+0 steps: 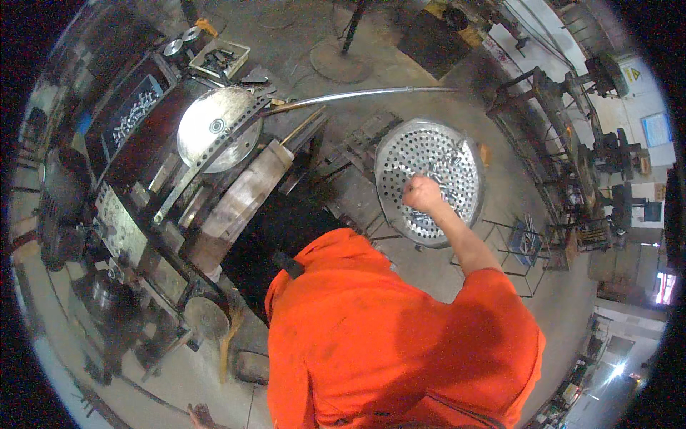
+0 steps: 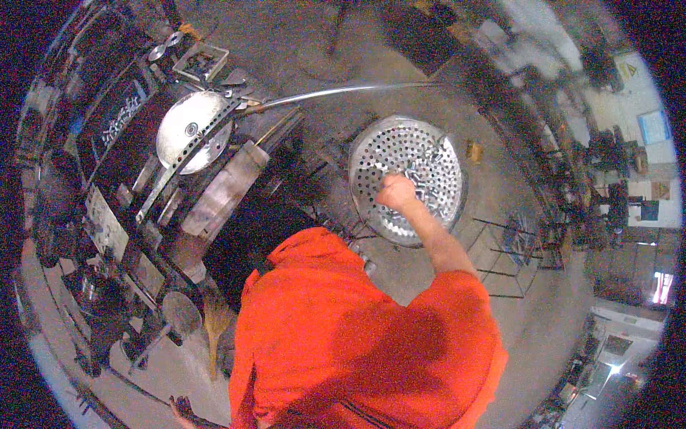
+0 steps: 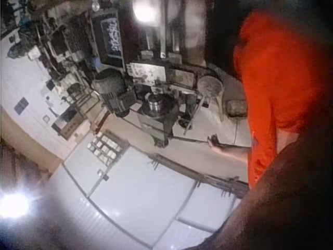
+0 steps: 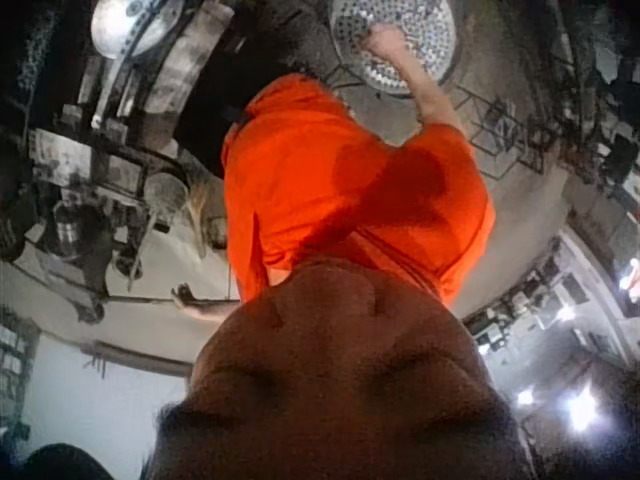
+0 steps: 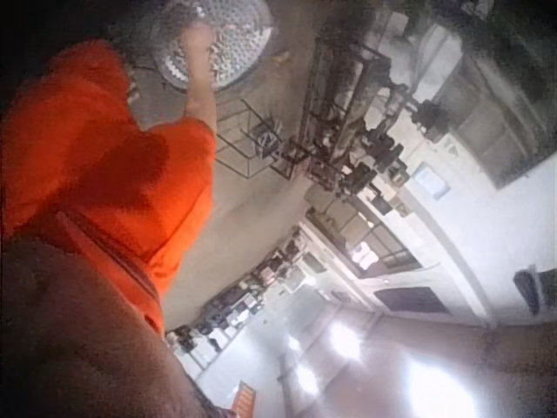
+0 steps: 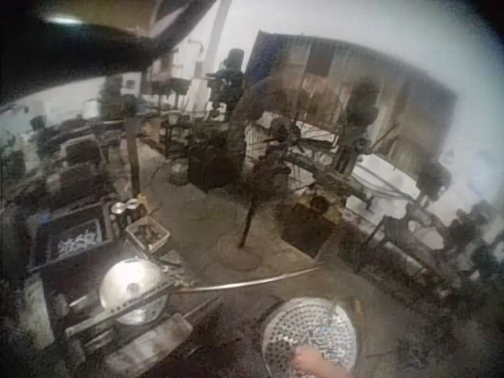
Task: The person operates a metal forming machine, repeatedly inserting small metal pieces into the machine and using a long metal rod to manipulate the mechanism. The person then removes the processed pieces and places them into a perforated metal basket.
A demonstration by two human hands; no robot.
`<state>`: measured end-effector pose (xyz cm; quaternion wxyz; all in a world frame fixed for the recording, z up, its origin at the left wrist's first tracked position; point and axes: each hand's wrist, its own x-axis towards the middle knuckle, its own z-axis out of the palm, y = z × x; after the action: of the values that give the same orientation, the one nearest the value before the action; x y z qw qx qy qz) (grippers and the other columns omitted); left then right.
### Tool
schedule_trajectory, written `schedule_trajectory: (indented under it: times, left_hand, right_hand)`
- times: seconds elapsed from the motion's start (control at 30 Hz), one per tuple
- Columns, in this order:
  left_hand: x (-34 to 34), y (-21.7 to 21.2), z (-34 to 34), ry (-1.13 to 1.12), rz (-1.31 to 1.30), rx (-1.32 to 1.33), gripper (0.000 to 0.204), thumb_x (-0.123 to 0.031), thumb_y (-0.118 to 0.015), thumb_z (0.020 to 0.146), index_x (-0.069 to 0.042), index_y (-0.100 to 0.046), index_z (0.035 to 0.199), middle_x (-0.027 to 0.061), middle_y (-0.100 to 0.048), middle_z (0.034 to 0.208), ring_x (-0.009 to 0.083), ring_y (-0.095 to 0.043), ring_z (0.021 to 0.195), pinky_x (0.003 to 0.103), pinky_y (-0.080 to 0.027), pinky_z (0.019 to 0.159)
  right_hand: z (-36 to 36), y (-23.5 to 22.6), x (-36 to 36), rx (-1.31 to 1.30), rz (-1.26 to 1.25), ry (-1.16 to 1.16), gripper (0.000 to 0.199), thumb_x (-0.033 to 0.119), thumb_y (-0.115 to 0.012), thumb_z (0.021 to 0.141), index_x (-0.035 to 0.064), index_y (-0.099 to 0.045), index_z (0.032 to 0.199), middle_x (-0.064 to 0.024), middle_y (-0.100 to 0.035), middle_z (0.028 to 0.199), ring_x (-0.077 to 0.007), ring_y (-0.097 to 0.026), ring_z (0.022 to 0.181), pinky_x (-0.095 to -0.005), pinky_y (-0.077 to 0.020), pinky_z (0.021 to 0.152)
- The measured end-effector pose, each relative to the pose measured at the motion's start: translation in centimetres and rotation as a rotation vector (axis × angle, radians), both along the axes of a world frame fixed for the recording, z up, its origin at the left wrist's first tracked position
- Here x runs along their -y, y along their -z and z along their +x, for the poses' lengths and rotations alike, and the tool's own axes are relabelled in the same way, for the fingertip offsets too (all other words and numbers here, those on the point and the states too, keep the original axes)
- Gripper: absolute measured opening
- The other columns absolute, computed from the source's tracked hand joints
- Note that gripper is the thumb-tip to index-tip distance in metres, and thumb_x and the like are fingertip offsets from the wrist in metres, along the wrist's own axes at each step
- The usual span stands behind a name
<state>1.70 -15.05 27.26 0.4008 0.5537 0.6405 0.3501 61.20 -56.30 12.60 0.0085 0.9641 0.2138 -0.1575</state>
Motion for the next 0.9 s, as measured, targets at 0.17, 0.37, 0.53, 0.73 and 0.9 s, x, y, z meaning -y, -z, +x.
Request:
schedule_trajectory:
  times: [0.17, 0.37, 0.53, 0.73, 0.9]
  left_hand:
    - [-4.2, 2.1, -2.6, -0.002, -0.080, -0.178, 0.050, -0.036, -0.061, 0.081, 0.000, -0.054, 0.115, 0.0193, -0.059, 0.101, 0.0317, -0.057, 0.091, 0.043, -0.045, 0.080]
    - [-5.8, 4.4, -8.1, -0.041, -0.202, -0.529, 0.054, -0.039, -0.062, 0.080, 0.000, -0.052, 0.116, 0.0188, -0.059, 0.101, 0.0322, -0.057, 0.092, 0.042, -0.045, 0.081]
    - [-6.0, 1.6, -7.2, 0.120, 0.018, -1.406, 0.050, -0.031, -0.061, 0.081, -0.001, -0.051, 0.120, 0.0122, -0.060, 0.095, 0.0247, -0.057, 0.085, 0.036, -0.046, 0.079]
    - [-3.3, -5.8, 15.7, 0.436, 0.090, 0.054, 0.031, -0.015, -0.057, 0.085, 0.003, -0.057, 0.110, 0.0118, -0.062, 0.101, 0.0171, -0.060, 0.090, 0.030, -0.044, 0.084]
    - [-0.5, -3.0, 25.4, 0.799, -0.288, 0.599, 0.037, -0.031, -0.045, 0.093, 0.004, -0.056, 0.101, 0.0116, -0.065, 0.083, 0.0199, -0.064, 0.075, 0.031, -0.049, 0.072]
  right_hand:
    - [-2.3, -0.8, -2.7, -0.098, -0.424, -0.146, 0.037, 0.033, -0.063, 0.065, 0.0084, -0.067, 0.093, -0.0166, -0.053, 0.112, -0.0300, -0.054, 0.100, -0.0394, -0.0461, 0.080]
    - [-0.7, -1.9, -3.9, -0.121, -0.214, -0.110, 0.035, 0.031, -0.068, 0.060, 0.0055, -0.067, 0.085, -0.0160, -0.058, 0.101, -0.0285, -0.056, 0.098, -0.0354, -0.0475, 0.081]
    - [1.0, -3.7, -9.0, -0.025, 0.451, -0.466, 0.019, 0.019, -0.066, 0.051, 0.0105, -0.067, 0.069, -0.0127, -0.059, 0.085, -0.0299, -0.058, 0.082, -0.0368, -0.0482, 0.075]
    - [-8.1, -13.5, -26.9, -0.574, 1.135, -0.895, 0.033, 0.006, -0.061, 0.051, 0.0065, -0.069, 0.082, -0.0124, -0.055, 0.099, -0.0278, -0.054, 0.097, -0.0329, -0.0438, 0.084]
    - [-15.6, -18.7, -33.5, -0.658, 1.275, -1.230, 0.036, 0.001, -0.060, 0.050, 0.0066, -0.068, 0.085, -0.0131, -0.052, 0.100, -0.0278, -0.054, 0.094, -0.0331, -0.0444, 0.082]
